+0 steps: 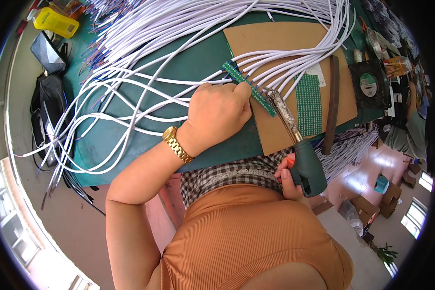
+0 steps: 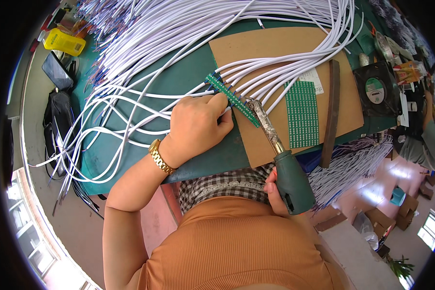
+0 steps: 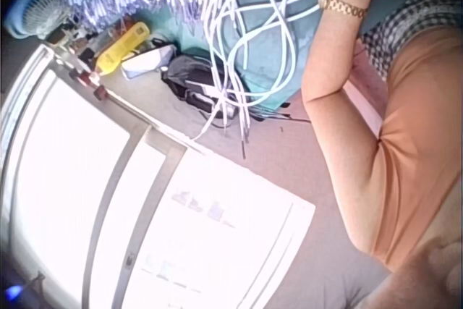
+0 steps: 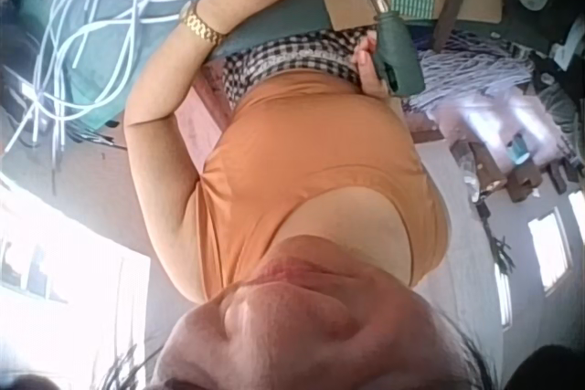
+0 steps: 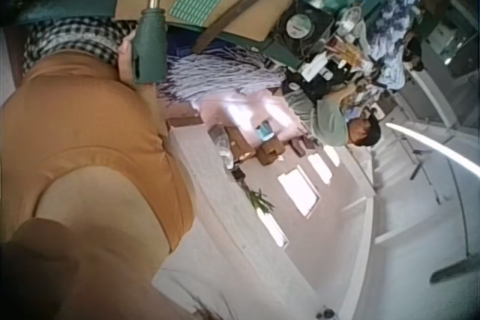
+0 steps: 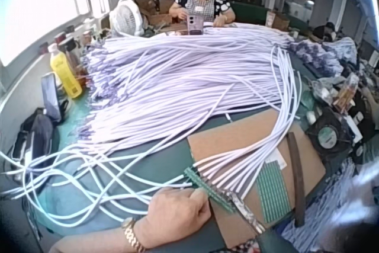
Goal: The person positions wire ends onto circuit board strips by hand and solders them in place using a soldering gun.
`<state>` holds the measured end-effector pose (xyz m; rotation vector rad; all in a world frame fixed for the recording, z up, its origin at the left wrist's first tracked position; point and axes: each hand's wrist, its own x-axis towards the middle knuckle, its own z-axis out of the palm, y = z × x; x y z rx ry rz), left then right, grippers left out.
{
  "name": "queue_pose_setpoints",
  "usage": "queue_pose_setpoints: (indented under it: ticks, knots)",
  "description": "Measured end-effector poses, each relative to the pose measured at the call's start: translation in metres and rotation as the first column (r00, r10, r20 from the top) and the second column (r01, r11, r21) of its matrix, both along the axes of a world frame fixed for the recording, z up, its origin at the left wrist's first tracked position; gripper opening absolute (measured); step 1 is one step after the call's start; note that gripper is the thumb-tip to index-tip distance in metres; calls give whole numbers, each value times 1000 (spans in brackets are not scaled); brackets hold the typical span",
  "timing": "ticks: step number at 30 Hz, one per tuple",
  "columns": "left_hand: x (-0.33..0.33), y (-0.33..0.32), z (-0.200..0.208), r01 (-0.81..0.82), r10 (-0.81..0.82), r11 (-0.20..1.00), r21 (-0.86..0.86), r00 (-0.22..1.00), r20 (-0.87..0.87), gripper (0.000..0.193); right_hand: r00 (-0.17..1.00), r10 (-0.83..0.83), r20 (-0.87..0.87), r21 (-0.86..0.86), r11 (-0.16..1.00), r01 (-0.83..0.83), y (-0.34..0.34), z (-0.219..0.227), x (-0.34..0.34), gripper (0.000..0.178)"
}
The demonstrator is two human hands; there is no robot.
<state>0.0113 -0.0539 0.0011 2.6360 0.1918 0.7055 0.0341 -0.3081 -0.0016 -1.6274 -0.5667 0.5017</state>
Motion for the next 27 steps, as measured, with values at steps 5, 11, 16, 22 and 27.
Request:
queue_pose_setpoints:
  ticks: [5,11,16,22,27]
  knots:
    - [-1,0,0,3,-3,1000,-6,1000,5,17,974,140,177,-133,984,-117,-12,-9,8,25]
    - [0,0,1,-5,5,1000,-12,1000,-12,17,995,86,41,-116,990,-81,-5,-1,3,25]
    - [1,1,5,-3,2,1000,-22,999,-39,18,989,-19,-144,15,1000,21,-3,-2,-1,29]
    - [0,2,3,-5,3,1000,-30,998,-62,19,992,32,-122,43,999,-27,-5,-8,3,31]
    - [0,0,5,-7,5,1000,-25,998,-70,20,990,124,-73,-51,991,-128,-8,-5,7,29]
